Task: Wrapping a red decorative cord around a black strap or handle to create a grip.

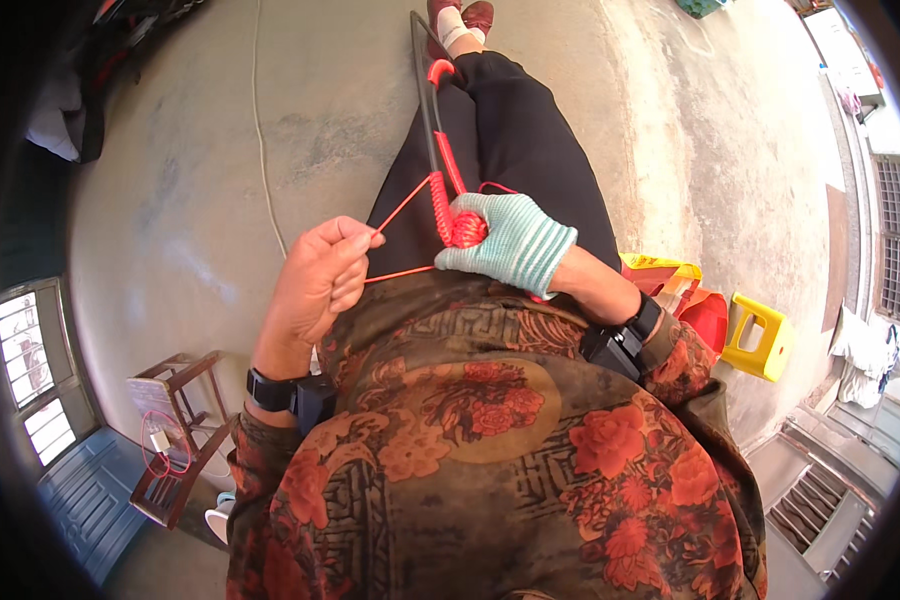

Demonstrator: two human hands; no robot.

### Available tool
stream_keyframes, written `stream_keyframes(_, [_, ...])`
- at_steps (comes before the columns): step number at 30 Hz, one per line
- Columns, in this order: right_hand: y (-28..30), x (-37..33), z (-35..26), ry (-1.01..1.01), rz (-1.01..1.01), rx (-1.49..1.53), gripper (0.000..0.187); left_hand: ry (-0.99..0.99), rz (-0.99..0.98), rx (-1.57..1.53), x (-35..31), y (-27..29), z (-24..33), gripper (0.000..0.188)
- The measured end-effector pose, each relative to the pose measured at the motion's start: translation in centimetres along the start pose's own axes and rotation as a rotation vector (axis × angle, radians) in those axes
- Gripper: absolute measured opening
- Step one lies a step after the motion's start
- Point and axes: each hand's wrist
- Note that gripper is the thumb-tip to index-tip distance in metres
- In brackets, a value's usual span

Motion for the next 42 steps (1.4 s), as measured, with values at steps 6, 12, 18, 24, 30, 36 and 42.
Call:
stream_keyframes(6, [-0.7,-0.2,0.2,-0.003,0.12,-0.05,0.049,-0.069,0.041,0.192,1.8,0.1,-0.3,0.029])
stream_keyframes(12, [-0.9,-0.9,0.4,0.095,0.225,-0.118,0.044,0.021,-0.01,0.034,7.6,-3.7,-0.2,0.039])
stream_keyframes(18, [-1.2,-1.4,-0.2,0.118,0.246,-0.212,0.038,0.099,-0.09,-0.134,7.9,-3.9,-1.2,0.032])
stream_keyframes(24, [-1.5,-1.9,0.3,0.139,0.258,-0.197,0.038,0.095,-0.078,-0.079,6.9,-4.2,-1.9,0.028])
stream_keyframes(30, [-1.6,-4.2,0.1,0.224,0.147,-0.241,0.038,0.151,-0.045,0.002,3.3,-5.5,-2.3,0.025])
stream_keyframes(36, [-2.0,-4.7,0.0,0.272,0.123,-0.228,0.041,0.025,-0.04,0.049,2.0,-5.0,-2.5,0.024])
stream_keyframes(42, [-1.4,-4.2,-0.4,0.229,0.06,-0.219,0.048,-0.005,-0.018,0.087,2.4,-5.4,-2.4,0.021])
Point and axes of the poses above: each hand's wrist, its own x-axis towards the middle knuckle, its own y-axis out of the back of the hand, z = x × y, and after that the axes turned 4 degrees about -x, right-handed
